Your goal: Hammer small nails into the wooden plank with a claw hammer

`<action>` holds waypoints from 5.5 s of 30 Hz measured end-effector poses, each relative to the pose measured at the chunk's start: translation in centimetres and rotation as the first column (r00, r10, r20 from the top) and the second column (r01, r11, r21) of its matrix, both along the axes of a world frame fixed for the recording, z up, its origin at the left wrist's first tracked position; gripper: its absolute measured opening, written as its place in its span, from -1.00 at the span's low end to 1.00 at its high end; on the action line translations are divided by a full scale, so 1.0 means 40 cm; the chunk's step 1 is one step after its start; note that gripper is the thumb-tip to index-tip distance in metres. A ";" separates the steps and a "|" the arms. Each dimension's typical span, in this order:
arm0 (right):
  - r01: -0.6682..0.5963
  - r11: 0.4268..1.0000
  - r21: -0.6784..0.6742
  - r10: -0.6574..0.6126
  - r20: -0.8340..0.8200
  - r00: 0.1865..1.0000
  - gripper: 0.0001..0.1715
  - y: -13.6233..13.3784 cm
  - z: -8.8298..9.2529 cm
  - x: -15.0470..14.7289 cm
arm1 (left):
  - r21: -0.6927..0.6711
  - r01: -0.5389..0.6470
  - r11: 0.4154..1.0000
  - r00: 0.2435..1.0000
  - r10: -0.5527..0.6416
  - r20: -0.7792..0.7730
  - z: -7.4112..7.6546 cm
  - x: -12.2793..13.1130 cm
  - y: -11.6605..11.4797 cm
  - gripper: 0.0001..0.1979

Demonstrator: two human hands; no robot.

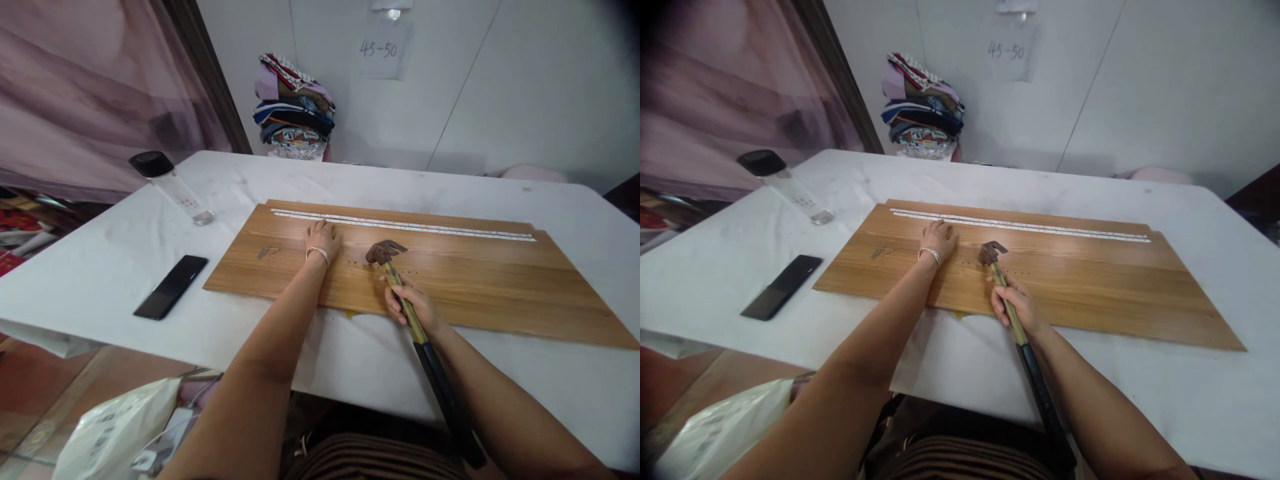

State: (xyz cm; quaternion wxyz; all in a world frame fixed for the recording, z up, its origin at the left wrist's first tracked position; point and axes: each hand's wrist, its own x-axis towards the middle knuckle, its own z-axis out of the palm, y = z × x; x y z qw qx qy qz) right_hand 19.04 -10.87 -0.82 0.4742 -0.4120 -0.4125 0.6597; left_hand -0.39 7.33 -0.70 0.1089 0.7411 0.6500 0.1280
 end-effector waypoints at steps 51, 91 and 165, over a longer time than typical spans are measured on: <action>-0.005 1.000 0.019 0.005 -0.017 1.000 -0.57 -0.001 -0.009 0.003 | 0.024 0.008 1.000 1.000 -0.008 0.004 -0.011 -0.003 0.009 -0.62; -0.004 1.000 0.019 0.005 -0.017 1.000 -0.57 -0.001 -0.005 0.001 | 0.013 -0.001 1.000 1.000 0.001 -0.001 0.001 -0.001 0.001 -0.62; -0.028 1.000 0.013 0.027 0.008 1.000 -0.63 0.000 0.013 -0.004 | -0.002 -0.006 1.000 1.000 0.006 -0.008 0.000 -0.002 0.007 -0.60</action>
